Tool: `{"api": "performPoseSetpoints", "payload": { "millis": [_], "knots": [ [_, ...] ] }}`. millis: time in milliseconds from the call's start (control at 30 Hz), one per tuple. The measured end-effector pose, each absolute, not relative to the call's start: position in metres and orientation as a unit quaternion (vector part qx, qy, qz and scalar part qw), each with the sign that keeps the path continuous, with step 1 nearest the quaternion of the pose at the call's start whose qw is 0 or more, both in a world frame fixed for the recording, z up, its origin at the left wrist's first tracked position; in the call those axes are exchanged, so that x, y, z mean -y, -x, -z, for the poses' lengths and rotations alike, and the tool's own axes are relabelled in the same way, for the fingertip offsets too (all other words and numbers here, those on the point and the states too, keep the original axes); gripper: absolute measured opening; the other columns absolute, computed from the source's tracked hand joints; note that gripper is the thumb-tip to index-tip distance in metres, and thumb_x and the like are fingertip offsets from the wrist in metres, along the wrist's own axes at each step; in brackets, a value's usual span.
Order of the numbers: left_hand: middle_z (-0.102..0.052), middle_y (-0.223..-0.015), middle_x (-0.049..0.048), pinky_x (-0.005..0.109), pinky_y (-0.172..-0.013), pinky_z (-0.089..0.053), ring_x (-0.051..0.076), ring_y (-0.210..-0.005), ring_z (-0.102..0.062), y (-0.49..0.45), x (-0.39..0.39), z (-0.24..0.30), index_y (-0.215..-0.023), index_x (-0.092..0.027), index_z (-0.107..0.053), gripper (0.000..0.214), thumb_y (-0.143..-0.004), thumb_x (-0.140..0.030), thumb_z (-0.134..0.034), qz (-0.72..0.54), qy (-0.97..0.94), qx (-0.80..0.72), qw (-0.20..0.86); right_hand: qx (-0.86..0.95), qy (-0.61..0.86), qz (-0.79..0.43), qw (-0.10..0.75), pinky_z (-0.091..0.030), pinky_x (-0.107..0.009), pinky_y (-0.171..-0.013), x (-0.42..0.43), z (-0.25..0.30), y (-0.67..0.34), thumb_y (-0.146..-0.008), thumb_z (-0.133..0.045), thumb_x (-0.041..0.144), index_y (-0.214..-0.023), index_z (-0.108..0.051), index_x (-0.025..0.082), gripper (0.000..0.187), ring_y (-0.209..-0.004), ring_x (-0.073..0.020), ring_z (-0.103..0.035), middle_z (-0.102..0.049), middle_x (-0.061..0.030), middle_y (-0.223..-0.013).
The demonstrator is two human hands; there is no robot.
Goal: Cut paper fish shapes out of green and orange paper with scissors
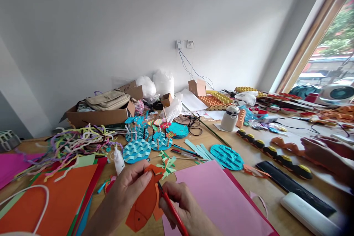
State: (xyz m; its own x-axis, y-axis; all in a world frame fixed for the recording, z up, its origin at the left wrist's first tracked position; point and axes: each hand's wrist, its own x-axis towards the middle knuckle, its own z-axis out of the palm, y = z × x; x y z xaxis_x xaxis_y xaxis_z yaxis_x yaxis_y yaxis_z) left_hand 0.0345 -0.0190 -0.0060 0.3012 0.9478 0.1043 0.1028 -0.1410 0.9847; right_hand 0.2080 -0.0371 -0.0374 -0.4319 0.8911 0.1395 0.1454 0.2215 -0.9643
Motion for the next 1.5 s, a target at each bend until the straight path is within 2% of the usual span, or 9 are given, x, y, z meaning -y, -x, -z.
{"api": "performPoseSetpoints", "payload": {
  "millis": [200, 333, 533, 800, 1033, 1167, 1500],
  "knots": [
    [-0.04, -0.066, -0.0049, 0.024, -0.063, -0.035, 0.014, -0.066, -0.037, -0.033, 0.019, 0.003, -0.07, -0.02, -0.052, 0.027, -0.085, -0.043, -0.05, -0.402, -0.641, -0.428, 0.495, 0.696, 0.371, -0.489, 0.372, -0.022, -0.017, -0.04, 0.037, 0.035, -0.209, -0.085, -0.049, 0.021, -0.059, -0.04, 0.019, 0.028, -0.048, -0.0061, -0.031, -0.037, 0.0076, -0.05],
    [-0.04, -0.066, -0.0044, 0.024, -0.062, -0.035, 0.015, -0.066, -0.038, -0.033, 0.02, -0.003, -0.069, -0.02, -0.053, 0.028, -0.081, -0.045, -0.053, -0.391, -0.639, -0.445, 0.49, 0.691, 0.369, -0.497, 0.372, -0.021, -0.017, -0.04, 0.037, 0.036, -0.209, -0.084, -0.05, 0.02, -0.058, -0.04, 0.019, 0.028, -0.046, -0.0059, -0.03, -0.036, 0.008, -0.048],
    [-0.042, -0.064, -0.0044, 0.024, -0.057, -0.034, 0.015, -0.062, -0.038, -0.031, 0.016, 0.0, -0.068, -0.022, -0.052, 0.03, -0.083, -0.048, -0.05, -0.394, -0.641, -0.429, 0.5, 0.683, 0.374, -0.497, 0.383, -0.021, -0.017, -0.039, 0.036, 0.039, -0.208, -0.082, -0.05, 0.014, -0.058, -0.041, 0.019, 0.026, -0.043, -0.0054, -0.029, -0.037, 0.0086, -0.045],
    [-0.039, -0.064, -0.0047, 0.023, -0.059, -0.034, 0.014, -0.064, -0.036, -0.03, 0.018, -0.001, -0.066, -0.021, -0.05, 0.027, -0.084, -0.042, -0.05, -0.392, -0.65, -0.447, 0.473, 0.701, 0.38, -0.476, 0.372, -0.022, -0.016, -0.04, 0.036, 0.038, -0.208, -0.085, -0.05, 0.019, -0.059, -0.041, 0.019, 0.028, -0.045, -0.0056, -0.032, -0.039, 0.008, -0.046],
    [-0.043, -0.062, -0.0039, 0.024, -0.058, -0.035, 0.015, -0.062, -0.039, -0.033, 0.017, -0.003, -0.066, -0.02, -0.054, 0.029, -0.081, -0.043, -0.05, -0.386, -0.659, -0.441, 0.471, 0.7, 0.384, -0.492, 0.347, -0.024, -0.016, -0.042, 0.038, 0.032, -0.21, -0.086, -0.048, 0.02, -0.06, -0.041, 0.018, 0.026, -0.049, -0.0057, -0.035, -0.04, 0.0077, -0.05],
    [-0.043, -0.062, -0.0036, 0.024, -0.057, -0.034, 0.015, -0.061, -0.039, -0.034, 0.017, 0.0, -0.066, -0.021, -0.054, 0.03, -0.082, -0.045, -0.049, -0.394, -0.651, -0.443, 0.475, 0.694, 0.39, -0.499, 0.342, -0.025, -0.016, -0.043, 0.037, 0.031, -0.21, -0.083, -0.048, 0.015, -0.06, -0.041, 0.019, 0.025, -0.048, -0.0055, -0.035, -0.039, 0.0081, -0.05],
    [-0.037, -0.06, -0.005, 0.024, -0.054, -0.032, 0.014, -0.059, -0.036, -0.036, 0.019, -0.01, -0.061, -0.021, -0.047, 0.027, -0.079, -0.042, -0.049, -0.384, -0.66, -0.446, 0.466, 0.683, 0.361, -0.519, 0.364, -0.021, -0.019, -0.041, 0.038, 0.032, -0.211, -0.085, -0.047, 0.02, -0.059, -0.041, 0.019, 0.027, -0.046, -0.0057, -0.029, -0.036, 0.0078, -0.049]
  ]
}}
